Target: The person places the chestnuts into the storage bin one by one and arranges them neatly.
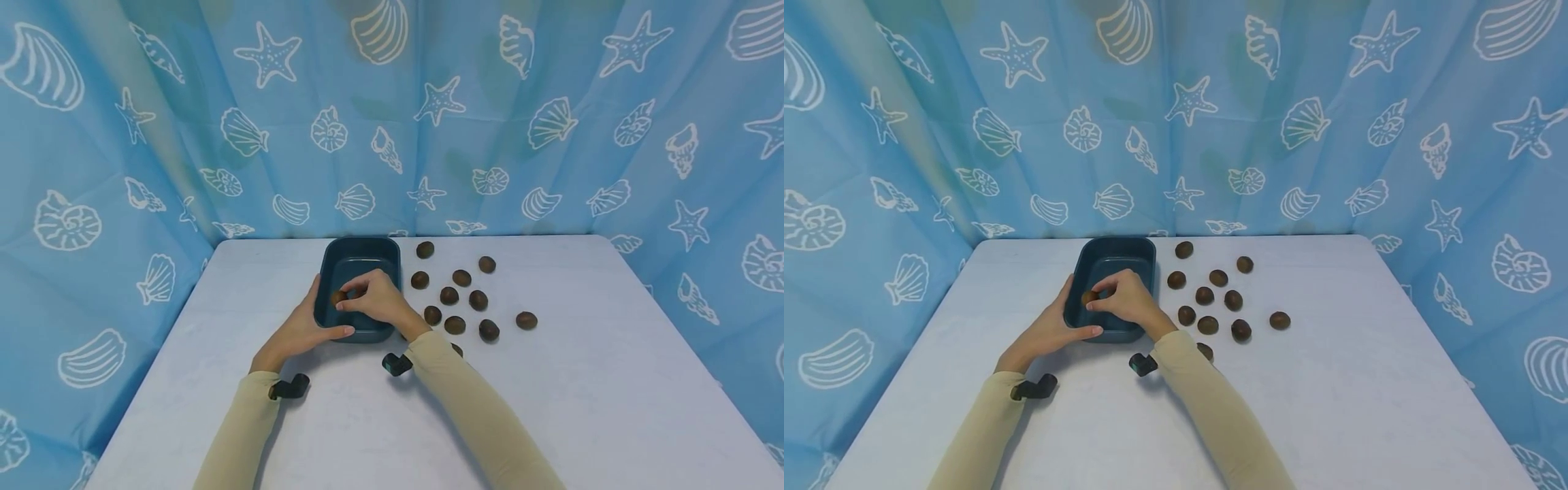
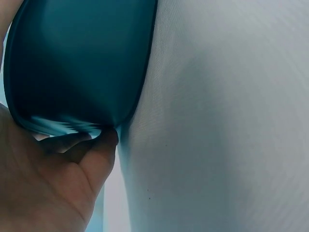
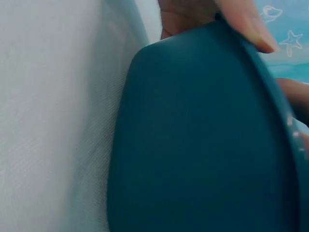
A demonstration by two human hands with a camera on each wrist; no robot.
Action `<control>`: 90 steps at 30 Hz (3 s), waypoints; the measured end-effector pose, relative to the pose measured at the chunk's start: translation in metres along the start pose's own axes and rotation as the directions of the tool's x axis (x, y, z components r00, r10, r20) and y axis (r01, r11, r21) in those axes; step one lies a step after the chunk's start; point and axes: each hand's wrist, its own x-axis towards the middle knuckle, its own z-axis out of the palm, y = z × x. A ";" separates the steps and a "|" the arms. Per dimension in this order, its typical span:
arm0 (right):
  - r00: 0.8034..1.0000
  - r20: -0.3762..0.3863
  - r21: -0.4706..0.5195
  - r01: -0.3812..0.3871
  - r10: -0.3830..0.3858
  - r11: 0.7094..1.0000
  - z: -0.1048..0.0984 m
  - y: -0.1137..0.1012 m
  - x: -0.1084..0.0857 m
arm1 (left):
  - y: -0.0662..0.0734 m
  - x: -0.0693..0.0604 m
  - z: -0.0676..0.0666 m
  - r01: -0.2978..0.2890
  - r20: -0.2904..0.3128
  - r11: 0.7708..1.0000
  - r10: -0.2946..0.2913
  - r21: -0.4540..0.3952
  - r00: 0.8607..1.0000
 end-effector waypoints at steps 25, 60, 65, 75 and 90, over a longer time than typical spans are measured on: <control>0.969 0.210 -0.261 -0.075 0.132 0.962 0.014 -0.009 0.005 | -0.001 0.001 -0.001 -0.051 -0.003 0.998 0.051 -0.021 0.999; 0.995 -0.102 -0.139 -0.009 -0.005 0.990 -0.067 -0.010 -0.034 | 0.001 0.000 0.002 -0.006 -0.007 1.000 0.006 -0.023 1.000; 0.973 -0.223 -0.099 -0.089 0.065 0.991 -0.107 0.000 -0.054 | 0.001 0.000 0.002 0.004 -0.011 1.000 -0.004 -0.013 1.000; 0.899 -0.385 -0.076 -0.254 0.207 0.964 -0.154 0.036 -0.091 | 0.000 -0.001 0.005 0.016 0.000 1.000 -0.016 -0.009 1.000; 0.858 -0.396 -0.115 -0.400 0.327 0.909 -0.164 0.071 -0.102 | 0.002 -0.001 0.001 0.032 -0.006 0.999 -0.032 -0.011 0.999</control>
